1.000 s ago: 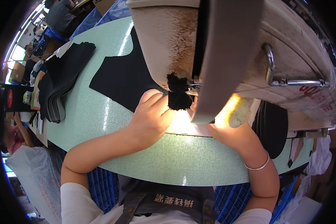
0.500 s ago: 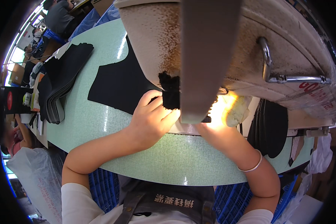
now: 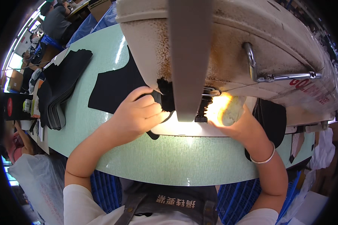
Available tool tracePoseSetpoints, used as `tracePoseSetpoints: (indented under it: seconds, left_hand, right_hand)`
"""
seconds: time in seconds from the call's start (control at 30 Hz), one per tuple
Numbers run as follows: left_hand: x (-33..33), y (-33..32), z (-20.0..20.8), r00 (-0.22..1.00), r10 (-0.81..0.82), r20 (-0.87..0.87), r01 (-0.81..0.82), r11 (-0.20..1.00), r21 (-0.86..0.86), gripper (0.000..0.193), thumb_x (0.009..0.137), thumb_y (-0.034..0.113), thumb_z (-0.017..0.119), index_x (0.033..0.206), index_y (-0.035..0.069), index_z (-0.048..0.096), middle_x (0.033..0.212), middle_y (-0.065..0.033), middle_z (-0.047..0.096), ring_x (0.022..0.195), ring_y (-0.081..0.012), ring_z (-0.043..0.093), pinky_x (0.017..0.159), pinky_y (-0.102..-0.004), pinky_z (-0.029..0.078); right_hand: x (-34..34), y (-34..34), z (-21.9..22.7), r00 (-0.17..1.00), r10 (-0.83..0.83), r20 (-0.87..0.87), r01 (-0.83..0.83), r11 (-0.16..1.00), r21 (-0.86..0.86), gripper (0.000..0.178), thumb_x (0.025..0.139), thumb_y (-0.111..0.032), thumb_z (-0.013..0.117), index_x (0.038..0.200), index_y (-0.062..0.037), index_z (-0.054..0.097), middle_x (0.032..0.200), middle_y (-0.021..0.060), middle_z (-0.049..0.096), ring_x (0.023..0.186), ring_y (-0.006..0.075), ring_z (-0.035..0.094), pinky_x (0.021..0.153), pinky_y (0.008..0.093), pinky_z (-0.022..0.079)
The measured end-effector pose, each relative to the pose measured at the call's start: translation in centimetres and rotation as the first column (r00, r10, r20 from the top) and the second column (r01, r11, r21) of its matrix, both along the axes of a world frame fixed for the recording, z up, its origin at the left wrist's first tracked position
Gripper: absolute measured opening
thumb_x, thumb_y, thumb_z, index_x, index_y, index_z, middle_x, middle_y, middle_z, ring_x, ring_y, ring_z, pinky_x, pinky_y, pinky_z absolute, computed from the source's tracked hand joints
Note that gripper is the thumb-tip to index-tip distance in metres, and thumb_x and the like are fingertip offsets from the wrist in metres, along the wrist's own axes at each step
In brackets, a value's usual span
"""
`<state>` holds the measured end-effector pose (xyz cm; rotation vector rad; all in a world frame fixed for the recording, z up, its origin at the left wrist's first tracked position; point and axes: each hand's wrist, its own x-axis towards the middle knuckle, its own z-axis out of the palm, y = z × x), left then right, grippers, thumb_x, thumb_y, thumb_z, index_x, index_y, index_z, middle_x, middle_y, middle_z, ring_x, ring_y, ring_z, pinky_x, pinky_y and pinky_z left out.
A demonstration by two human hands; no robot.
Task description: The person sews fabric shoe upper pieces together using a sewing machine, guiding the seams under the needle and turning the stitched fabric by hand.
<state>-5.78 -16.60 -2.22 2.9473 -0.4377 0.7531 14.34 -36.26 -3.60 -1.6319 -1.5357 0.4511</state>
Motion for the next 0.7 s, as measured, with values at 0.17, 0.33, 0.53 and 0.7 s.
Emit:
tracePoseSetpoints:
  seconds: [0.17,0.33,0.53,0.7]
  left_hand:
    - [0.2,-1.0,-1.1,0.996,0.022,0.082,-0.021,1.0,-0.012,0.009,0.062,0.007,0.06,0.064,0.007,0.052,0.069,-0.0022,0.043,0.072,-0.0178,0.046,0.078,-0.033,0.044]
    - [0.5,-1.9,-1.4,0.994,0.077,0.073,-0.077,0.997,0.008,0.009,0.061,0.008,0.061,0.064,0.006,0.052,0.07,-0.0032,0.043,0.071,-0.0188,0.046,0.077,-0.0333,0.043]
    - [1.0,-2.1,-1.8,0.989,0.111,0.096,-0.114,0.993,0.027,0.008,0.062,0.008,0.061,0.065,0.004,0.054,0.069,-0.0039,0.043,0.072,-0.0194,0.046,0.074,-0.0328,0.042]
    - [1.0,-1.8,-1.4,0.988,0.134,0.082,-0.139,0.989,0.059,0.008,0.065,0.008,0.06,0.07,0.002,0.059,0.077,-0.0062,0.05,0.08,-0.0218,0.052,0.094,-0.0381,0.045]
  right_hand:
    - [0.2,-0.1,-1.2,0.733,0.09,0.674,0.02,0.988,-0.153,0.027,0.079,-0.01,0.066,0.103,-0.0017,0.059,0.102,0.0077,0.062,0.091,0.0222,0.062,0.083,0.0336,0.051]
    - [-0.6,-0.3,-1.6,0.559,0.205,0.803,-0.024,0.973,-0.231,0.045,0.087,-0.006,0.057,0.131,0.0004,0.051,0.118,0.0084,0.065,0.096,0.0158,0.066,0.095,0.0291,0.051]
    - [-3.0,1.7,0.5,0.68,0.151,0.717,-0.035,0.984,-0.174,0.048,0.085,-0.002,0.058,0.133,-0.0032,0.052,0.107,0.0061,0.069,0.076,0.0157,0.066,0.094,0.0361,0.05]
    - [-1.7,0.9,-0.2,0.628,0.167,0.76,0.046,0.967,-0.251,0.051,0.088,-0.006,0.055,0.139,-0.005,0.046,0.12,0.0074,0.064,0.093,0.0156,0.066,0.098,0.037,0.047]
